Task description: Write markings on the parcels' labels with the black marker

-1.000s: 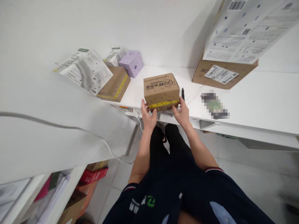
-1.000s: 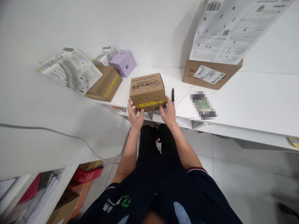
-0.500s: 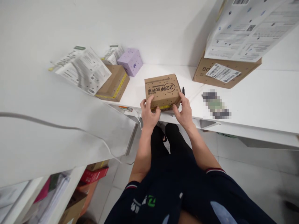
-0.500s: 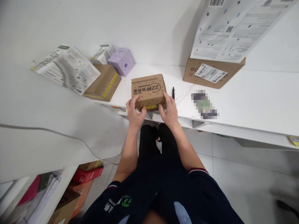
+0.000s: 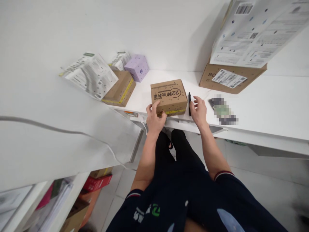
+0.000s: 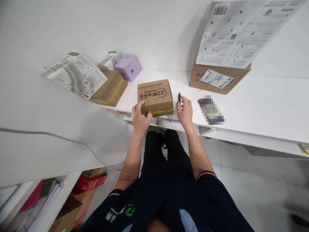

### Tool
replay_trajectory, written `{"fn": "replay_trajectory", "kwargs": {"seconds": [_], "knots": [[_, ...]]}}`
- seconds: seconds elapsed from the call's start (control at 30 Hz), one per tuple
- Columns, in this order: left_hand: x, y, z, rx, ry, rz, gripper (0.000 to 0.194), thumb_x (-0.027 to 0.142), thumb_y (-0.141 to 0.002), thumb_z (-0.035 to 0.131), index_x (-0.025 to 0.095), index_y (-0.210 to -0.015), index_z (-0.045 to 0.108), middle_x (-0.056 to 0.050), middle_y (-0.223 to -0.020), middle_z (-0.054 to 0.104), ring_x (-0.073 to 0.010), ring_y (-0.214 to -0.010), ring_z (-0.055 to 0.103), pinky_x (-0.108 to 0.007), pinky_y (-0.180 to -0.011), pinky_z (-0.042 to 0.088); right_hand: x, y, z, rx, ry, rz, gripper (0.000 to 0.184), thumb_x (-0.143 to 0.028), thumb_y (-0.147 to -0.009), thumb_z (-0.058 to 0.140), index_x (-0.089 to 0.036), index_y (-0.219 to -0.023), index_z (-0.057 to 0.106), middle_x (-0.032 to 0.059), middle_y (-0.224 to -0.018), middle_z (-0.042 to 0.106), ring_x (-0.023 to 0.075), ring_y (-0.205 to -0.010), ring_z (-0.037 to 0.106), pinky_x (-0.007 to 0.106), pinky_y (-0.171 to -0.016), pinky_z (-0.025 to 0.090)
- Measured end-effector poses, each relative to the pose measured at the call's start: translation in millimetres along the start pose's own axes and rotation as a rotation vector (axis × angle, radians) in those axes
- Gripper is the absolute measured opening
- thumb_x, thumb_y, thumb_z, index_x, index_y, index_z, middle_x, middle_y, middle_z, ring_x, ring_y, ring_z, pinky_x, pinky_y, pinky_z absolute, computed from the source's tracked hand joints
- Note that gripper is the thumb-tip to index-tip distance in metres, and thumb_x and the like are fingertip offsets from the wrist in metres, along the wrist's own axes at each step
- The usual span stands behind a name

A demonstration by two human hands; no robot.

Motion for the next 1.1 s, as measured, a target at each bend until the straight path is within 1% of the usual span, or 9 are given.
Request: {"fn": "replay_trajectory", "kwargs": {"seconds": [0.1, 0.23, 0.33, 0.47, 0.6, 0.73, 0.83, 0.97, 1.1], "knots": [[1, -1, 0.5, 0.005, 0.014, 0.004, 0.056, 0.020, -0.079, 0.061, 0.029, -0.133, 0.050, -0.011, -0.132, 0.050, -0.0268, -0.126, 0.054, -0.045, -0.103, 0.052, 2, -15, 3, -0.164, 0.363, 0.093, 0.053, -0.039, -0.092, 0.054, -0.017, -0.140, 0.053, 0.0208, -0.124, 0.056, 0.0340, -0.110, 0.060, 0.047, -0.093, 0.049], [1, 0, 1.0, 0.017, 0.021, 0.012, 0.056, 0.020, -0.079, 0.060, 0.027, -0.134, 0.050, -0.012, -0.132, 0.050, -0.0270, -0.126, 0.055, -0.046, -0.104, 0.051, -3, -23, 11, -0.357, 0.545, 0.094, 0.056, -0.038, -0.094, 0.049, -0.021, -0.148, 0.045, 0.0209, -0.126, 0.057, 0.0359, -0.110, 0.060, 0.045, -0.087, 0.050], [1, 2, 1.7, 0.029, 0.025, 0.018, 0.056, 0.021, -0.079, 0.061, 0.026, -0.134, 0.050, -0.013, -0.131, 0.051, -0.0273, -0.126, 0.054, -0.046, -0.105, 0.051, -4, -23, 13, -0.386, 0.577, 0.069, 0.052, -0.033, -0.098, 0.040, -0.023, -0.148, 0.044, 0.0201, -0.123, 0.060, 0.0333, -0.107, 0.062, 0.043, -0.086, 0.050], [3, 3, 3.0, 0.055, 0.052, 0.041, 0.056, 0.026, -0.079, 0.064, 0.025, -0.133, 0.050, -0.013, -0.132, 0.053, -0.0274, -0.129, 0.052, -0.046, -0.105, 0.050, 2, -22, 11, -0.352, 0.527, 0.064, 0.053, -0.026, -0.097, 0.039, -0.022, -0.149, 0.044, 0.0205, -0.123, 0.063, 0.0332, -0.105, 0.064, 0.044, -0.088, 0.050], [2, 5, 4.3, 0.066, 0.079, 0.068, 0.053, 0.034, -0.083, 0.064, 0.026, -0.133, 0.049, -0.012, -0.133, 0.054, -0.0266, -0.129, 0.051, -0.045, -0.105, 0.050, 19, -26, 8, -0.217, 0.259, 0.106, 0.055, -0.023, -0.092, 0.046, -0.016, -0.147, 0.045, 0.0169, -0.107, 0.070, 0.0308, -0.098, 0.066, 0.045, -0.087, 0.052], [-1, 5, 4.3, 0.080, 0.099, 0.074, 0.051, 0.043, -0.088, 0.060, 0.024, -0.135, 0.050, -0.014, -0.131, 0.053, -0.0267, -0.127, 0.052, -0.045, -0.105, 0.049, 36, -27, 5, -0.071, -0.441, 0.368, 0.045, -0.029, -0.085, 0.056, -0.017, -0.129, 0.053, -0.0004, -0.070, 0.064, 0.0195, -0.067, 0.065, 0.032, -0.063, 0.056], [-3, 4, 5.8, 0.075, 0.107, 0.083, 0.050, 0.046, -0.091, 0.057, 0.025, -0.136, 0.051, -0.014, -0.131, 0.053, -0.0267, -0.127, 0.052, -0.045, -0.104, 0.049, 30, -19, 3, -0.124, -0.917, 0.568, 0.032, -0.033, -0.078, 0.066, -0.020, -0.106, 0.056, -0.0058, -0.065, 0.060, 0.0089, -0.047, 0.055, 0.019, -0.043, 0.044], [9, 6, 10.1, 0.077, 0.074, 0.137, 0.051, 0.042, -0.089, 0.059, 0.024, -0.137, 0.054, -0.015, -0.135, 0.049, -0.0268, -0.127, 0.053, -0.043, -0.104, 0.049, 3, -4, 1, -0.167, -1.085, 0.539, 0.036, -0.047, -0.073, 0.076, -0.021, -0.083, 0.053, -0.0056, -0.070, 0.060, 0.0000, -0.037, 0.034, 0.014, -0.032, 0.021], [35, 13, 11.0, 0.119, -0.055, 0.254, 0.048, 0.036, -0.090, 0.058, 0.025, -0.137, 0.057, -0.015, -0.147, 0.039, -0.0313, -0.137, 0.043, -0.049, -0.113, 0.041, -13, 6, 5, -0.140, -1.082, 0.486, 0.054, -0.070, -0.070, 0.072, -0.021, -0.077, 0.049, -0.0076, -0.068, 0.052, -0.0006, -0.036, 0.029, 0.015, -0.030, 0.018]]}}
Point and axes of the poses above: each hand's wrist, its own y-axis away from the middle knuckle, its own z-axis out of the palm, x = y × z, the point moved 2 cm from there along -y, towards the middle knuckle
